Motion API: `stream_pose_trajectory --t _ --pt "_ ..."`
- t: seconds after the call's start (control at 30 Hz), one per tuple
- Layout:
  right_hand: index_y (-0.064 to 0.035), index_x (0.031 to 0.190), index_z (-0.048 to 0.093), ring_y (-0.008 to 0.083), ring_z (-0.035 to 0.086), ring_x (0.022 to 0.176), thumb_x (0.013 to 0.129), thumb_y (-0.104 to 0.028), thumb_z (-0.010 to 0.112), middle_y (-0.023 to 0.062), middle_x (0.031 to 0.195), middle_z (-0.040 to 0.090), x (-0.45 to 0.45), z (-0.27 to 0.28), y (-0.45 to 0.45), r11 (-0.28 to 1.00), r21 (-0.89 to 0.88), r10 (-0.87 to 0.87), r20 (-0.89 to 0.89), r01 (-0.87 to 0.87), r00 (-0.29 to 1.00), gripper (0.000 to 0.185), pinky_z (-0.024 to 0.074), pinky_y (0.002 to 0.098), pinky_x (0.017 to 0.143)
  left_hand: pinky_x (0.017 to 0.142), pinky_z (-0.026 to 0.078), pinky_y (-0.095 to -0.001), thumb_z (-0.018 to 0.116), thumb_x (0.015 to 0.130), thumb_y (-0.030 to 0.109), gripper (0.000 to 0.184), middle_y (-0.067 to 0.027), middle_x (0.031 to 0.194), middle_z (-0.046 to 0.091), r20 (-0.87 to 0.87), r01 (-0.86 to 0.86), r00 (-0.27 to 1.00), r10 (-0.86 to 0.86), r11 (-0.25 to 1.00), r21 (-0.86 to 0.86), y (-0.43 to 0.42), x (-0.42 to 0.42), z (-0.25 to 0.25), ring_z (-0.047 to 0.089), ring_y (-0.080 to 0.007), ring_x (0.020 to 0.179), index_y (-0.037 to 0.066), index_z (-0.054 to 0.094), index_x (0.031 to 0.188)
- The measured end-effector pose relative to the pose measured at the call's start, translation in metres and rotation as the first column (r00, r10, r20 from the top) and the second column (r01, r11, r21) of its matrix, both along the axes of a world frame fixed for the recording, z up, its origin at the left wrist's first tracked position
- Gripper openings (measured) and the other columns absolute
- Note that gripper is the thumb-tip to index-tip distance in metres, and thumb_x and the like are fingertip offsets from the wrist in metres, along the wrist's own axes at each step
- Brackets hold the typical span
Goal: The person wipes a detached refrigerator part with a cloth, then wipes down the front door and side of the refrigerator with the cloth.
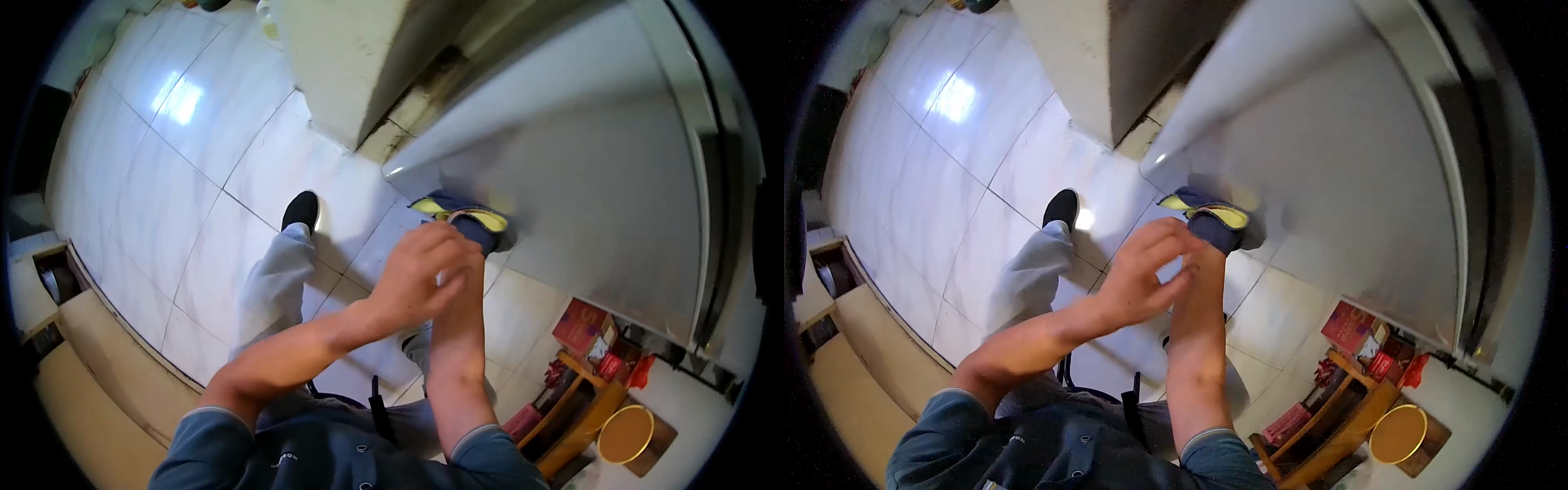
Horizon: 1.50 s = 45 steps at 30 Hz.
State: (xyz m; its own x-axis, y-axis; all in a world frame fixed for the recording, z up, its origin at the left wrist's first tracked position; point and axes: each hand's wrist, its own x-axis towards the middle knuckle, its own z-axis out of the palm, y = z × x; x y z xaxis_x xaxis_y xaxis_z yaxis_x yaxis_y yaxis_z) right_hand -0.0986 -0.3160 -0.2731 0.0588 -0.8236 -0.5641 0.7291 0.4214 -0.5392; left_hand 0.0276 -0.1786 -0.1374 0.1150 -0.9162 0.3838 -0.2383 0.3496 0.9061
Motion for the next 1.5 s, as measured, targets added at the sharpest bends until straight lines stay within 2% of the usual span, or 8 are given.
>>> stream_pose_trajectory --t 0.2,0.4,0.77,0.83,0.93,1.17,1.37,1.5 --pt "-0.0046 0.11 0.063 0.0325 0.051 0.118 0.088 -0.034 0.056 0.015 0.126 0.059 0.054 -0.113 -0.021 0.981 0.149 0.138 -0.075 -0.126 0.988 0.037 0.0406 0.0546 0.097 0.081 0.048 -0.0435 0.069 0.073 0.007 0.036 -0.0137 0.1 0.062 0.052 -0.008 0.999 -0.012 0.931 0.365 -0.006 0.045 -0.015 0.059 -0.0333 0.096 0.004 0.062 0.108" --pt "-0.0035 0.112 0.063 0.0356 0.051 0.118 0.089 -0.034 0.056 0.017 0.124 0.059 0.074 -0.156 -0.034 0.967 0.193 0.187 -0.113 -0.163 0.976 0.038 0.0399 0.0559 0.098 0.085 0.045 -0.0432 0.068 0.076 0.013 0.035 -0.0123 0.103 0.06 0.127 0.051 0.986 -0.109 0.918 0.394 -0.004 0.039 -0.02 0.058 -0.0322 0.1 0.006 0.062 0.11" --pt "-0.0017 0.115 0.062 0.0407 0.051 0.118 0.091 -0.033 0.054 0.0204 0.123 0.06 -0.023 0.032 0.009 0.988 0.145 -0.077 0.106 0.061 0.991 0.04 0.0387 0.058 0.099 0.083 0.045 -0.0417 0.069 0.077 0.017 0.033 -0.0106 0.101 0.062 0.288 0.078 0.937 -0.198 0.921 0.381 0.009 0.032 -0.019 0.057 -0.03 0.1 0.007 0.064 0.108" --pt "-0.0021 0.135 0.049 0.0401 0.04 0.131 0.098 -0.034 0.044 0.0179 0.141 0.048 -0.035 0.075 0.022 0.989 0.109 -0.141 0.581 0.096 0.801 0.05 0.0234 0.0615 0.11 0.083 0.045 -0.0416 0.069 0.077 0.017 0.033 -0.0105 0.101 0.062 0.278 0.086 0.94 -0.199 0.924 0.372 0.011 0.034 -0.015 0.057 -0.03 0.1 0.007 0.064 0.108" --pt "-0.0021 0.135 0.05 0.0412 0.04 0.131 0.097 -0.034 0.045 0.0186 0.141 0.047 -0.007 0.097 0.034 0.998 -0.017 -0.05 0.392 0.061 0.919 0.05 0.0228 0.0613 0.111 0.082 0.045 -0.0418 0.069 0.076 0.016 0.034 -0.0102 0.099 0.062 0.278 0.099 0.938 -0.208 0.927 0.361 0.012 0.037 -0.012 0.058 -0.0299 0.099 0.007 0.064 0.108" --pt "-0.0029 0.13 0.055 0.0377 0.044 0.127 0.097 -0.033 0.046 0.0165 0.136 0.053 0.04 -0.078 -0.009 0.982 0.09 0.17 -0.004 -0.169 0.985 0.046 0.0267 0.0581 0.11 0.079 0.045 -0.0413 0.068 0.074 0.014 0.03 -0.0098 0.094 0.061 0.239 0.042 0.963 -0.125 0.945 0.323 0.005 0.037 -0.017 0.059 -0.0296 0.095 0.006 0.064 0.102" --pt "-0.0032 0.129 0.057 0.0364 0.046 0.126 0.096 -0.033 0.047 0.0154 0.133 0.055 0.069 -0.152 -0.032 0.966 0.135 0.24 -0.134 -0.222 0.961 0.045 0.0277 0.0571 0.11 0.082 0.045 -0.0397 0.07 0.074 0.015 0.031 -0.0094 0.097 0.061 0.263 0.08 0.946 -0.191 0.921 0.38 0.001 0.042 -0.02 0.059 -0.0288 0.096 0.005 0.063 0.103" --pt "-0.0035 0.128 0.058 0.0355 0.047 0.125 0.096 -0.033 0.047 0.0147 0.132 0.057 0.055 -0.138 -0.034 0.961 0.058 0.275 -0.148 -0.27 0.95 0.045 0.0283 0.0565 0.11 0.083 0.045 -0.04 0.07 0.074 0.014 0.031 -0.0095 0.097 0.061 0.285 0.078 0.94 -0.188 0.931 0.357 -0.001 0.038 -0.02 0.058 -0.0291 0.097 0.005 0.063 0.103"
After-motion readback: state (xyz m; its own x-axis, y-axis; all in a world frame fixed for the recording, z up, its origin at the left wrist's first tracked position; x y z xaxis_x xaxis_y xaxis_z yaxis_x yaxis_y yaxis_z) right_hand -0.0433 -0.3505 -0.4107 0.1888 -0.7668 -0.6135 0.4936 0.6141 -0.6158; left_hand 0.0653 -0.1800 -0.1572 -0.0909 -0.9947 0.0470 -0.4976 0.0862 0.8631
